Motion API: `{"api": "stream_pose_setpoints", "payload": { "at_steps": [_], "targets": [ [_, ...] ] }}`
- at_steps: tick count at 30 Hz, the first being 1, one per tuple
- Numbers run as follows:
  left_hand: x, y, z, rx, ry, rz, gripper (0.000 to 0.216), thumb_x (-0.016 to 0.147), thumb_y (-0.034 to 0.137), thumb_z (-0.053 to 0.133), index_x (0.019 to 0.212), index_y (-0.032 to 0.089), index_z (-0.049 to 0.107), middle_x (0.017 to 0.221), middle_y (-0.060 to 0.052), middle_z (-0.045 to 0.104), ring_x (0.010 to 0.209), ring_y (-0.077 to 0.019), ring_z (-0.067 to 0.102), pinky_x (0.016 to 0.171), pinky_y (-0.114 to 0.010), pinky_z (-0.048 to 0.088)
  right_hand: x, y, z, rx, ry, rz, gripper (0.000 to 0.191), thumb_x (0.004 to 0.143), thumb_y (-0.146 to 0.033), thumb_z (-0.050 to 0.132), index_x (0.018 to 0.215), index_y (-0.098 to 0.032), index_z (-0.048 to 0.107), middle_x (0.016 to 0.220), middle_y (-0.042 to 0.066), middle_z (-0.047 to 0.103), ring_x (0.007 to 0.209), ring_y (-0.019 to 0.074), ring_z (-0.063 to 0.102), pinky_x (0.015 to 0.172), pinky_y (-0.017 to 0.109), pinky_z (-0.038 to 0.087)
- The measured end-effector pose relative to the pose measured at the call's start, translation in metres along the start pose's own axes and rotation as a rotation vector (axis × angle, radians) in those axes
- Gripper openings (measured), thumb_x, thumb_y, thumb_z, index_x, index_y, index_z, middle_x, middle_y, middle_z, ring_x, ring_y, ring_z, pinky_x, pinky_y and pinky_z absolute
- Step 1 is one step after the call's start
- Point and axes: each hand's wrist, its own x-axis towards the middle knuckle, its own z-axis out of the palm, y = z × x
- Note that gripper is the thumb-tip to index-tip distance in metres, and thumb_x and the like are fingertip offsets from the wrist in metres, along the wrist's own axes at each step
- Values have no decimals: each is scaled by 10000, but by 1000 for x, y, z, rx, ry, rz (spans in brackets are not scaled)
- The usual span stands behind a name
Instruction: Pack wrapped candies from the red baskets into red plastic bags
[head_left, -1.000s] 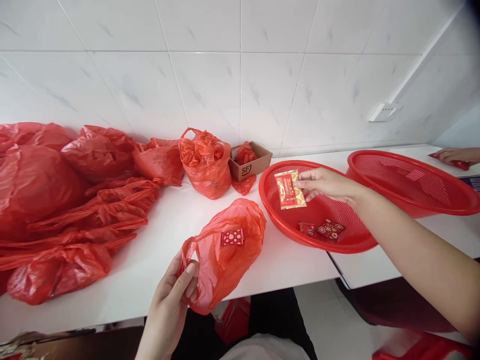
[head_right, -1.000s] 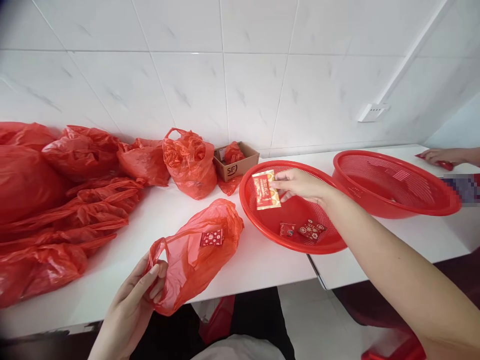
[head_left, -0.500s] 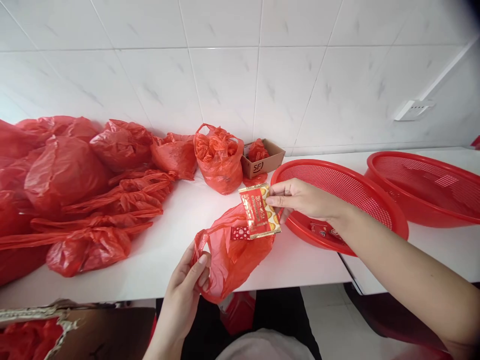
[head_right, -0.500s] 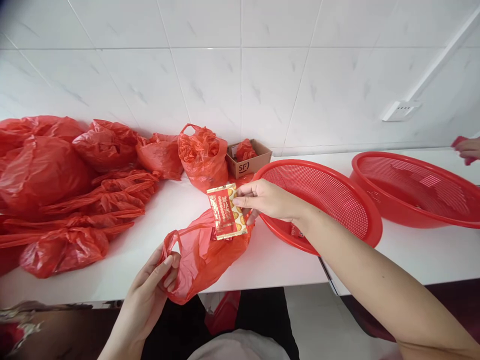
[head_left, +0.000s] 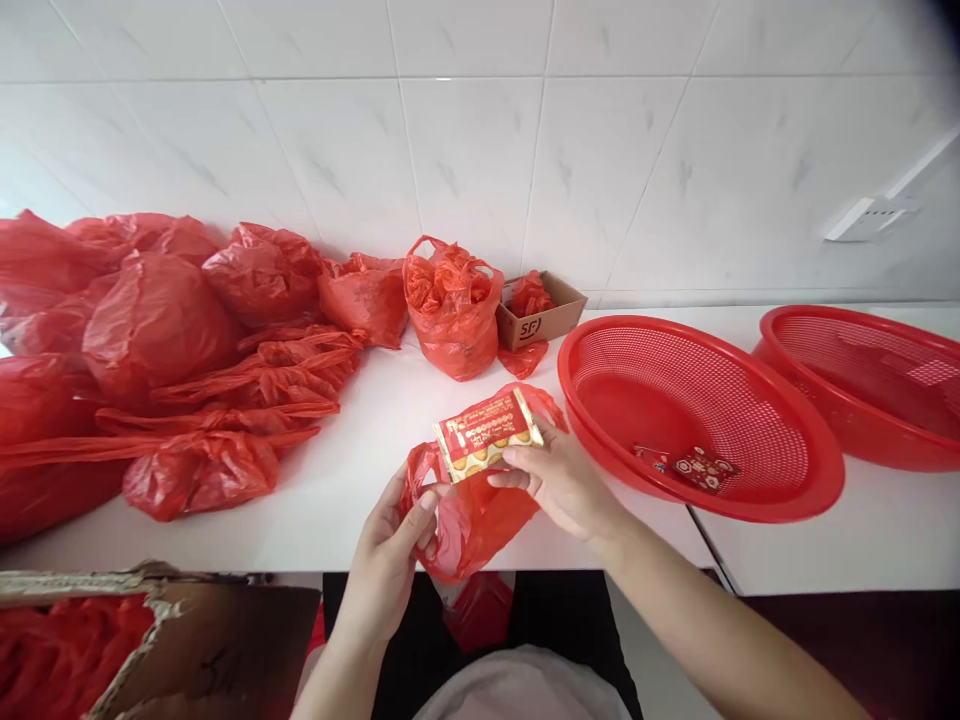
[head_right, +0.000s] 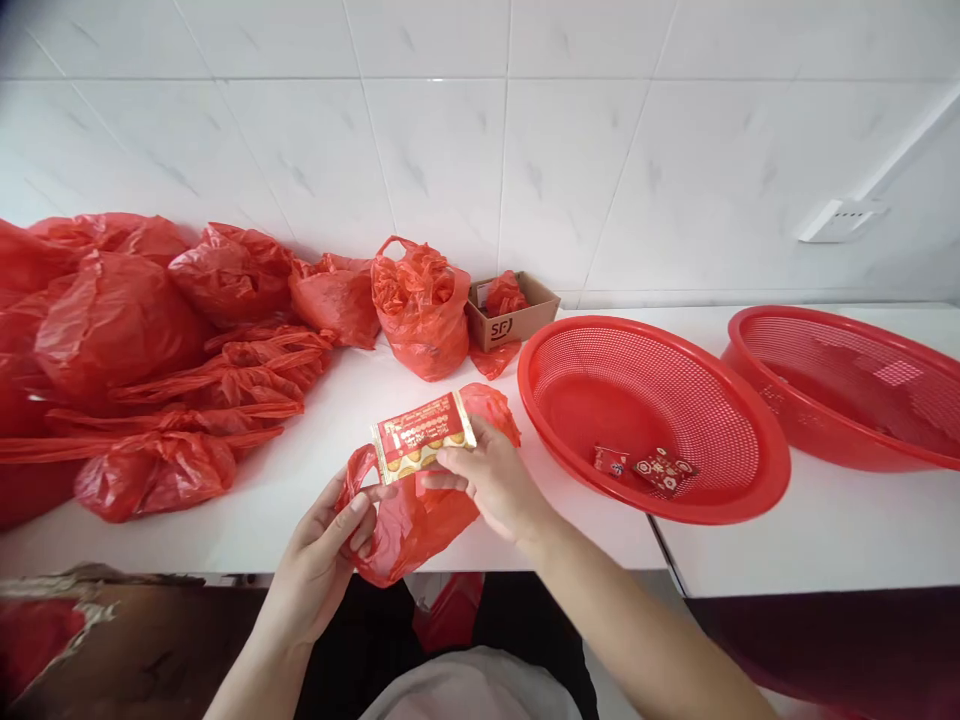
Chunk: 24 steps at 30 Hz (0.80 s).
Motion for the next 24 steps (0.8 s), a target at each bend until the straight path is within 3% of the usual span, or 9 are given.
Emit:
{"api": "stream_pose_setpoints", "payload": {
  "at_steps": [4, 9, 14, 19, 24],
  "targets": [
    [4, -2, 2, -32, 28, 49, 577, 721, 360, 793, 1246, 201, 615, 728, 29, 578, 519, -54, 362, 507, -176, 362, -11, 32, 14, 43, -16, 58, 304, 775, -292, 725, 1059, -224, 643, 1045, 26, 705, 998, 202, 668, 839, 340, 573],
    [9, 2, -4, 17, -19, 73, 550, 736, 302, 793, 1243, 201, 606, 833, 2, 611, 566, -60, 446, 519, -164, 401, -18, 29, 7, -124, -197, 137, 370, 812, -363, 732, 1148, -248, 632, 1108, 41, 700, 952, 205, 686, 812, 347, 565],
    [10, 3, -6, 10, -129, 50, 570, 767, 263, 777, 1299, 240, 572, 1002, -38, 657, 748, -110, 576, 624, -174, 466, -16, 22, -3, -110, -66, 131, 277, 824, -414, 723, 1014, -218, 677, 917, 19, 717, 837, 180, 693, 766, 302, 546],
    [11, 0, -4, 15, -104, 43, 587, 743, 282, 798, 1287, 222, 585, 932, -17, 658, 610, -64, 507, 525, -151, 415, -17, 27, -1, 8, -53, 137, 215, 814, -393, 738, 943, -225, 697, 846, -5, 709, 812, 159, 685, 751, 274, 537],
    [12, -3, -6, 19, -98, 76, 523, 780, 315, 765, 1270, 241, 598, 817, 32, 604, 548, -37, 420, 517, -142, 388, -18, 30, -2, -34, -39, 98, 218, 823, -407, 727, 925, -216, 703, 830, -2, 698, 781, 149, 668, 726, 258, 526]
  ]
}}
